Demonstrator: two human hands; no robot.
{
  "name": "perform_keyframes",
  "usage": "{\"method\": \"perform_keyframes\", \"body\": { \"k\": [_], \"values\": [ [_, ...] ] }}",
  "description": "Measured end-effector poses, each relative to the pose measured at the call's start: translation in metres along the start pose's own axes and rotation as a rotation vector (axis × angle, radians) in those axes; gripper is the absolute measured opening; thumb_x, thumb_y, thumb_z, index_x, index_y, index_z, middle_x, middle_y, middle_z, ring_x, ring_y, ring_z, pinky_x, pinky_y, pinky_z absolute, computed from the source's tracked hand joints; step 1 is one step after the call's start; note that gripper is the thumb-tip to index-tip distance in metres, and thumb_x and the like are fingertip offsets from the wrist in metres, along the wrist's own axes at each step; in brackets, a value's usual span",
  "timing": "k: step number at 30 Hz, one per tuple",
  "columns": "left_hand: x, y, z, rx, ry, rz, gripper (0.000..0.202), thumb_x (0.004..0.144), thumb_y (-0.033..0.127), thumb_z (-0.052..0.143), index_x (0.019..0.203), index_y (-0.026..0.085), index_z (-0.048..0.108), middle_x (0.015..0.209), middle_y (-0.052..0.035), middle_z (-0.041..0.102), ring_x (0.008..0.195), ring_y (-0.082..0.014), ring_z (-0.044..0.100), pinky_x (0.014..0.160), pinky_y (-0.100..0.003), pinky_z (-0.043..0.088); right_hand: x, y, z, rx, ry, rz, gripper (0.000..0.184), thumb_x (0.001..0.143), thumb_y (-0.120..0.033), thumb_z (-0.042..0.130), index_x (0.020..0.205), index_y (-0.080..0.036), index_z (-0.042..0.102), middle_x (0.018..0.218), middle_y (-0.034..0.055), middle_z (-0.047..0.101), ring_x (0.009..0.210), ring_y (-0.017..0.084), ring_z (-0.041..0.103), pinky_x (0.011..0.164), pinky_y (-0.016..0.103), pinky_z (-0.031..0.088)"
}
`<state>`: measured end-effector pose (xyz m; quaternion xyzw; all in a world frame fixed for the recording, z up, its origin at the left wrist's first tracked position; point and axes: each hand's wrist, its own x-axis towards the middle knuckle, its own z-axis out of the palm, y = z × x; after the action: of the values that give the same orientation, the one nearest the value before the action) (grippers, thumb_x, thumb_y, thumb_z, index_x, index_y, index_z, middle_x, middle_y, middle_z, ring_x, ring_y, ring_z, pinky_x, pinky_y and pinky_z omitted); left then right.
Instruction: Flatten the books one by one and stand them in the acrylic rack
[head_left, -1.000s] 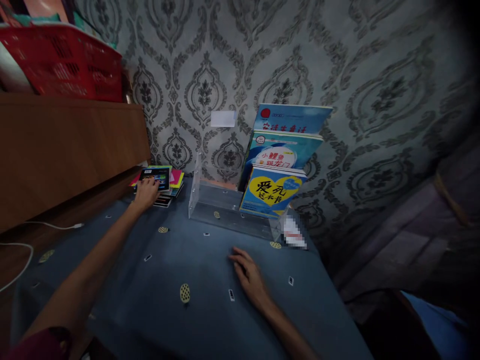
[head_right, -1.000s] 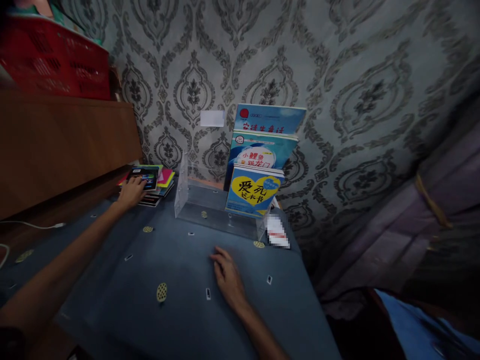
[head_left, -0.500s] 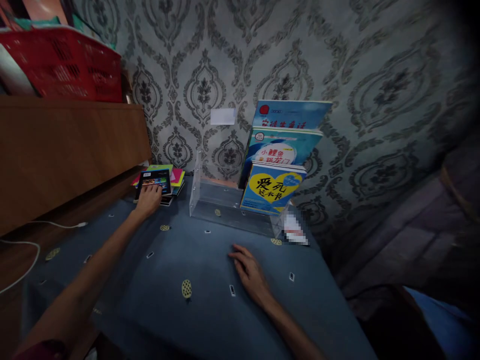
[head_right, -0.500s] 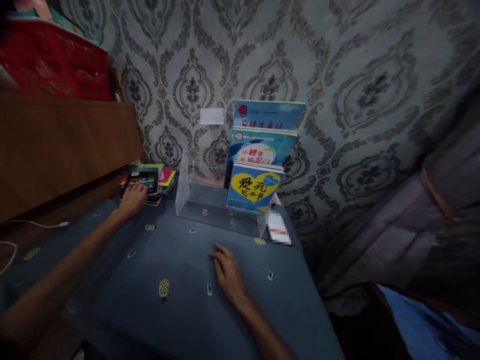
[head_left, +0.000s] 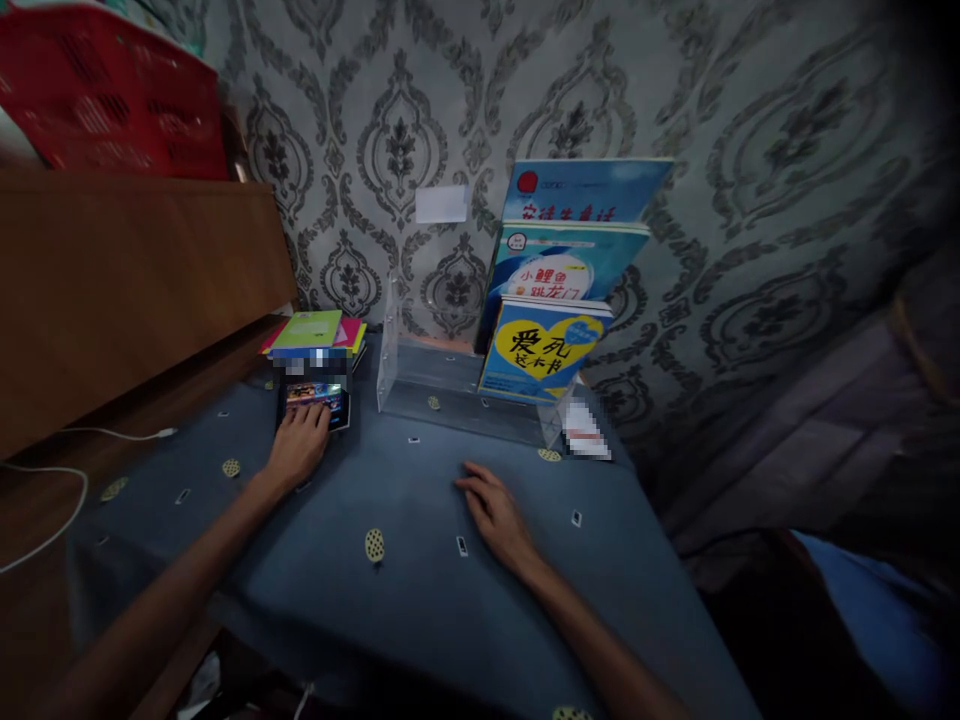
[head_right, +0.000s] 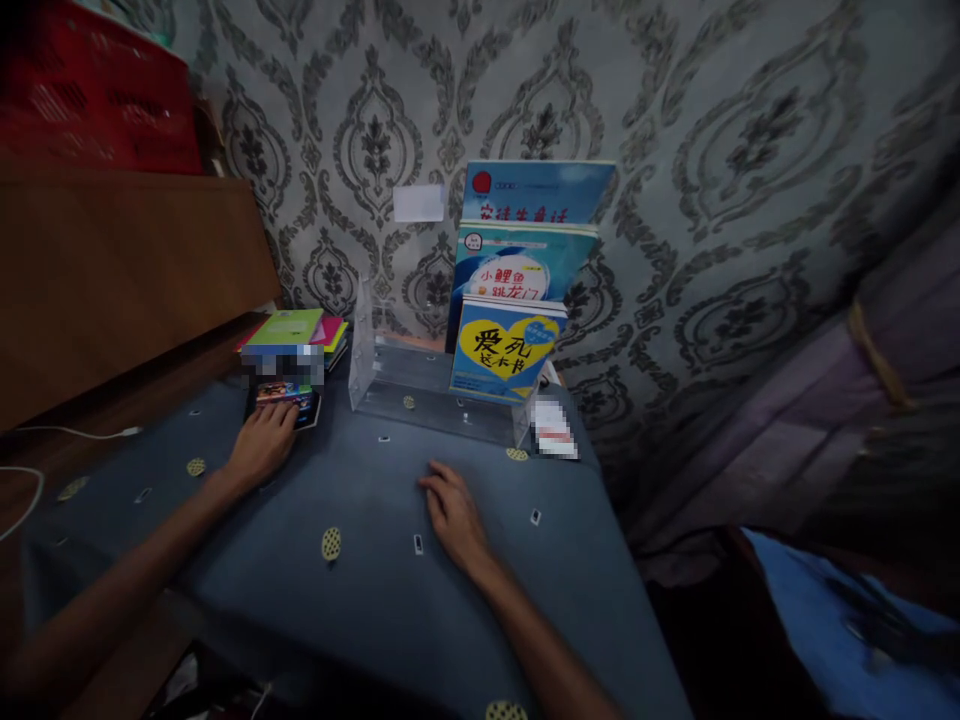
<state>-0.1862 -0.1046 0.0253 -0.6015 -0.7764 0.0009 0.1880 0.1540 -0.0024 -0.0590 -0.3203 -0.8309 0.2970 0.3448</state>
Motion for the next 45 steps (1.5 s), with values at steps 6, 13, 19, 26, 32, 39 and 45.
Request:
{"method": "perform_keyframes", "body": {
  "k": [6,13,19,26,32,39,45],
  "values": [
    [-0.065,0.021,0.0,-0.154,-0.113,0.1,0.038,0.099,0.044,0.049,0.128,0.026,0.063,0.138,-0.0092,0.064,0.126,-0.032,0.059,0.106,-0.046,0.05,0.001,-0.005,-0.002,-0.017,-0.041,0.004,0.032,0.093,-0.023,0.049,0.111,-0.022,0.076,0.139,0.0132,0.064,0.129,0.028,0.06,0.111,0.052,0.047],
    [-0.016,-0.022,0.024,-0.345,-0.068,0.039,0.039,0.102,0.043,0.039,0.12,0.021,0.065,0.127,-0.01,0.069,0.117,-0.0264,0.063,0.103,-0.039,0.051,0.002,-0.003,0.0,-0.024,-0.029,-0.012,0.03,0.093,-0.02,0.052,0.11,-0.022,0.076,0.139,0.012,0.064,0.129,0.027,0.06,0.11,0.051,0.047],
    [0.051,-0.052,0.069,-0.304,-0.045,-0.078,0.048,0.099,0.04,0.043,0.138,0.015,0.055,0.149,-0.0157,0.054,0.138,-0.0306,0.049,0.114,-0.048,0.041,0.002,-0.008,-0.003,-0.041,-0.052,-0.014,0.032,0.095,-0.019,0.049,0.112,-0.019,0.075,0.14,0.016,0.063,0.13,0.028,0.059,0.11,0.052,0.047],
    [0.057,-0.06,0.091,-0.356,-0.077,-0.077,0.054,0.1,0.038,0.035,0.142,0.011,0.054,0.149,-0.0161,0.055,0.145,-0.03,0.043,0.118,-0.046,0.036,0.003,-0.013,-0.005,-0.046,-0.058,-0.008,0.031,0.094,-0.016,0.049,0.111,-0.02,0.075,0.14,0.0154,0.063,0.13,0.028,0.06,0.11,0.051,0.048],
    [0.045,-0.058,0.091,-0.409,-0.045,-0.029,0.058,0.097,0.044,0.034,0.14,0.013,0.057,0.148,-0.0133,0.057,0.144,-0.029,0.044,0.121,-0.048,0.034,0.003,-0.013,-0.004,-0.041,-0.053,-0.017,0.031,0.095,-0.014,0.051,0.113,-0.02,0.075,0.14,0.0153,0.063,0.13,0.027,0.06,0.108,0.05,0.049],
    [0.029,-0.044,0.09,-0.453,-0.005,0.018,0.065,0.094,0.052,0.031,0.138,0.013,0.059,0.147,-0.0145,0.058,0.143,-0.0323,0.047,0.12,-0.051,0.035,0.001,-0.02,-0.006,-0.058,-0.048,0.006,0.03,0.094,-0.011,0.053,0.113,-0.019,0.074,0.14,0.0145,0.063,0.13,0.024,0.06,0.109,0.045,0.049],
    [0.016,-0.019,0.08,-0.477,0.009,0.062,0.068,0.094,0.054,0.031,0.137,0.012,0.06,0.145,-0.0163,0.059,0.141,-0.034,0.048,0.119,-0.052,0.037,0.001,-0.023,-0.008,-0.095,-0.009,0.036,0.03,0.095,-0.011,0.051,0.114,-0.018,0.073,0.139,0.0134,0.065,0.132,0.022,0.058,0.112,0.044,0.045]
  ]
}}
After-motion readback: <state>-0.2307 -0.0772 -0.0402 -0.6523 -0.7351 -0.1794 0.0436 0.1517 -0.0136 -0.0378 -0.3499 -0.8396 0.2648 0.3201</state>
